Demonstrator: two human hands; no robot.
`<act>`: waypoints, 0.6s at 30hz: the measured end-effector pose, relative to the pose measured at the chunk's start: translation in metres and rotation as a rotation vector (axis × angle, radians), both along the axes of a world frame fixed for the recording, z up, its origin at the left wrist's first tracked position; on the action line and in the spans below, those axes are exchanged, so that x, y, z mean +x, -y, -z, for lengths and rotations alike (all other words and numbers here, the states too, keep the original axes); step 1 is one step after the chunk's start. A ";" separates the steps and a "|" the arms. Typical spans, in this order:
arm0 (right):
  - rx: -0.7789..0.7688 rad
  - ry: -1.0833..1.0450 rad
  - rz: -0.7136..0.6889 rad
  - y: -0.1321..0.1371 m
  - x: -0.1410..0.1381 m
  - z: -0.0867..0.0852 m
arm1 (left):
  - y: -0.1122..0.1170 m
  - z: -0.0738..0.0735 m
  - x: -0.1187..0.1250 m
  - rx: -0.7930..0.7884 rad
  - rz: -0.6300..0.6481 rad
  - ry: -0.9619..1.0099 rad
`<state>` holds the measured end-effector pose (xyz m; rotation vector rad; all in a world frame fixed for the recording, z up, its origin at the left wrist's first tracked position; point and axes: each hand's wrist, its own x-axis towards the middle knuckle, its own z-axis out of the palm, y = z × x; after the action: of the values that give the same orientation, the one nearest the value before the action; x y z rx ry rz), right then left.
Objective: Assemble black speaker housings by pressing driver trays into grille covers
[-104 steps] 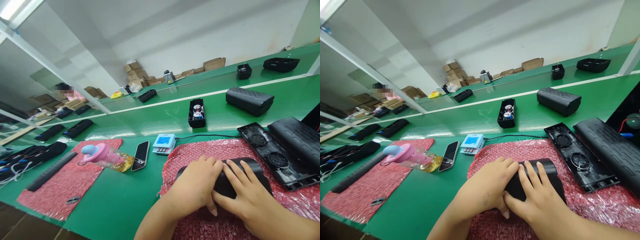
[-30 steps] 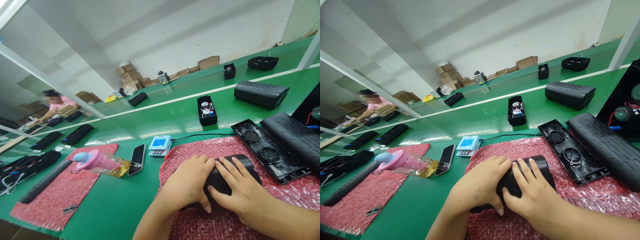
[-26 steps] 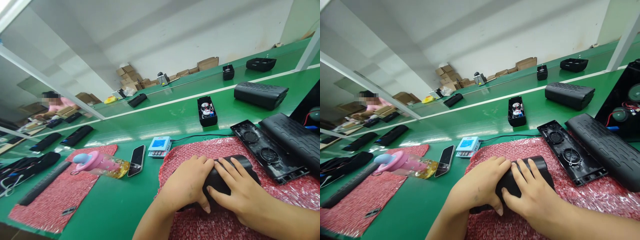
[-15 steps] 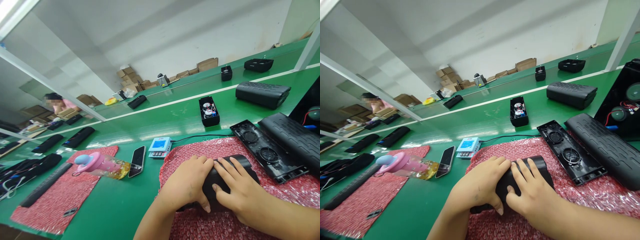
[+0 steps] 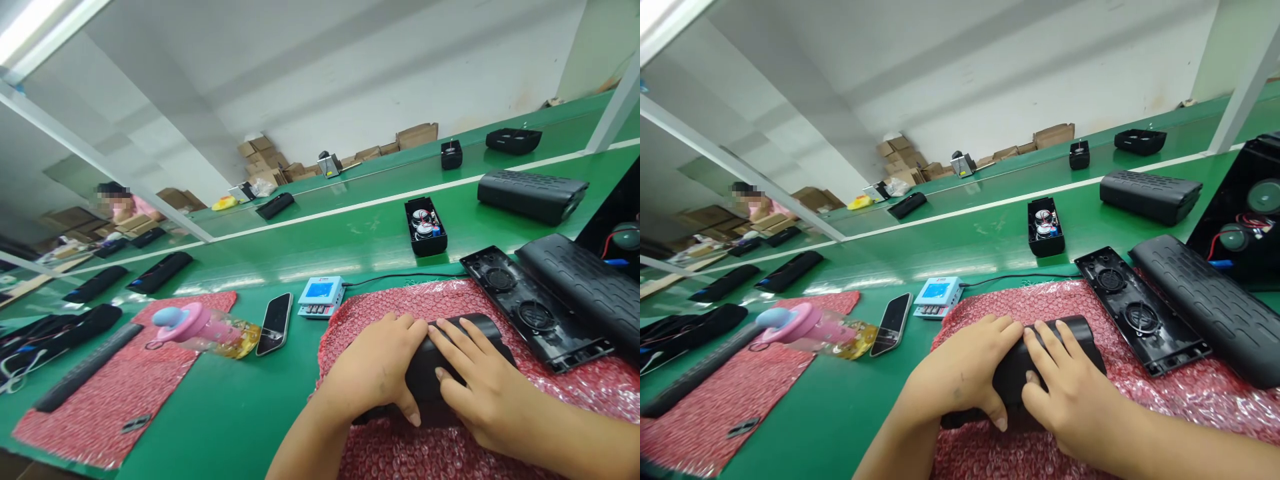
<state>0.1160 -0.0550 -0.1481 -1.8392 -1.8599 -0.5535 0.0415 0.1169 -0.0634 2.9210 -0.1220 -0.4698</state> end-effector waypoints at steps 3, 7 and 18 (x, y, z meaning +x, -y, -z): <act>-0.030 0.022 0.021 0.000 0.003 -0.005 | 0.000 0.001 -0.001 0.001 0.010 0.010; -0.148 0.074 0.040 0.003 0.011 -0.020 | 0.008 0.002 -0.005 0.020 -0.007 0.027; -0.051 -0.094 0.105 -0.018 0.071 -0.038 | -0.005 -0.072 -0.102 -0.070 -0.016 0.593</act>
<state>0.1869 -0.0366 -0.1097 -1.9702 -1.7389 -0.4509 -0.0602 0.1219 0.0090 2.8884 -0.1856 0.4060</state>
